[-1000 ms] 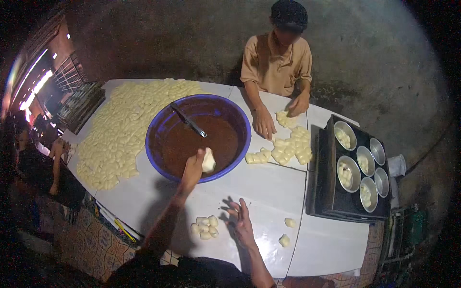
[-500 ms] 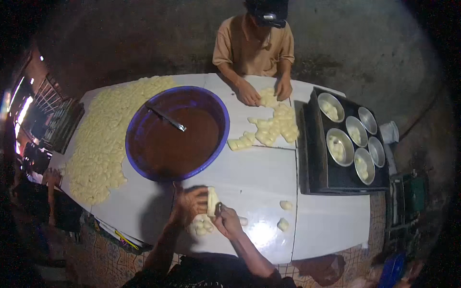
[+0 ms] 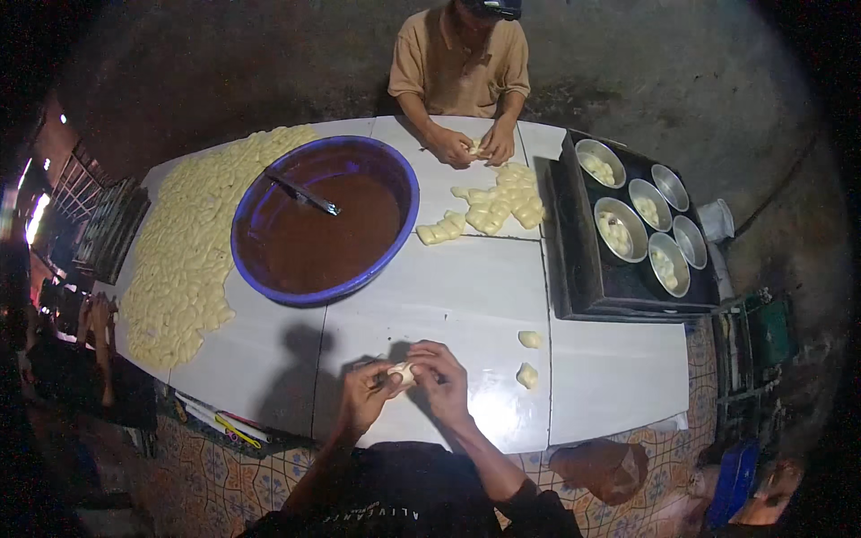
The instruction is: The person prepares pastries by filling dough pieces with chocolate paste from a bowl, shaping and sealing the dough by hand, and arranging the dough on the table.
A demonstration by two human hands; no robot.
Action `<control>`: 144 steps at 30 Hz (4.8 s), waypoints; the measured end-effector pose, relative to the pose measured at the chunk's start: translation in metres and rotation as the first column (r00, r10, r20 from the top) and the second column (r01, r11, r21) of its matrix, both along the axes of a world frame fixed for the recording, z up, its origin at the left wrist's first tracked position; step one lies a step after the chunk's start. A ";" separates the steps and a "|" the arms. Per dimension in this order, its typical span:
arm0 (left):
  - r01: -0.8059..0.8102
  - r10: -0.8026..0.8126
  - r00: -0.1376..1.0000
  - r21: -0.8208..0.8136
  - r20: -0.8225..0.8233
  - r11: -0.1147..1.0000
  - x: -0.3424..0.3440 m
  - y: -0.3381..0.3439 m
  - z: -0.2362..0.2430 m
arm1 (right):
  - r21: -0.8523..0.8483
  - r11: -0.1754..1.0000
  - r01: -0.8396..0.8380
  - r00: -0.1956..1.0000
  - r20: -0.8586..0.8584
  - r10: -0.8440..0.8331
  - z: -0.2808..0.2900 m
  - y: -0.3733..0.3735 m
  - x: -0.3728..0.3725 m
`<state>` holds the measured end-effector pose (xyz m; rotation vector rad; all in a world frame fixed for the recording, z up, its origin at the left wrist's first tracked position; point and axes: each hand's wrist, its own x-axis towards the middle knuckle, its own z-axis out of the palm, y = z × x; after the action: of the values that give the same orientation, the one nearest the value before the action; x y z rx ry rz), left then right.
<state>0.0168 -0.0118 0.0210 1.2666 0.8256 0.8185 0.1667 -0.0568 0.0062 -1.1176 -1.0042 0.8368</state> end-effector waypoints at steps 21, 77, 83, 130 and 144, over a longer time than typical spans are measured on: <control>-0.201 0.193 0.979 0.203 0.061 0.958 0.005 -0.015 -0.020 | -0.398 0.914 -0.077 0.925 0.313 0.214 -0.061 0.000 0.084; 0.057 0.070 0.975 -0.545 0.209 0.836 0.009 0.083 0.027 | -0.081 0.893 -0.443 0.541 -0.818 0.195 -0.072 0.051 0.004; -0.117 0.097 0.992 -0.276 -0.086 0.954 0.000 0.033 -0.025 | -0.076 0.995 0.059 0.947 0.321 -0.031 -0.026 0.020 -0.020; 0.007 0.021 0.992 0.228 -0.121 0.974 -0.005 -0.005 -0.039 | -0.331 0.867 0.371 0.717 0.696 -0.041 -0.036 -0.025 0.129; -0.236 0.262 0.937 0.135 -0.231 0.962 0.004 -0.009 0.022 | 0.066 0.998 -0.021 0.952 0.305 0.000 0.039 0.022 -0.019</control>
<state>0.0210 -0.0203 0.0426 1.3932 1.1750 0.9276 0.1478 -0.0346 0.0456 -1.2067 -1.2863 0.6433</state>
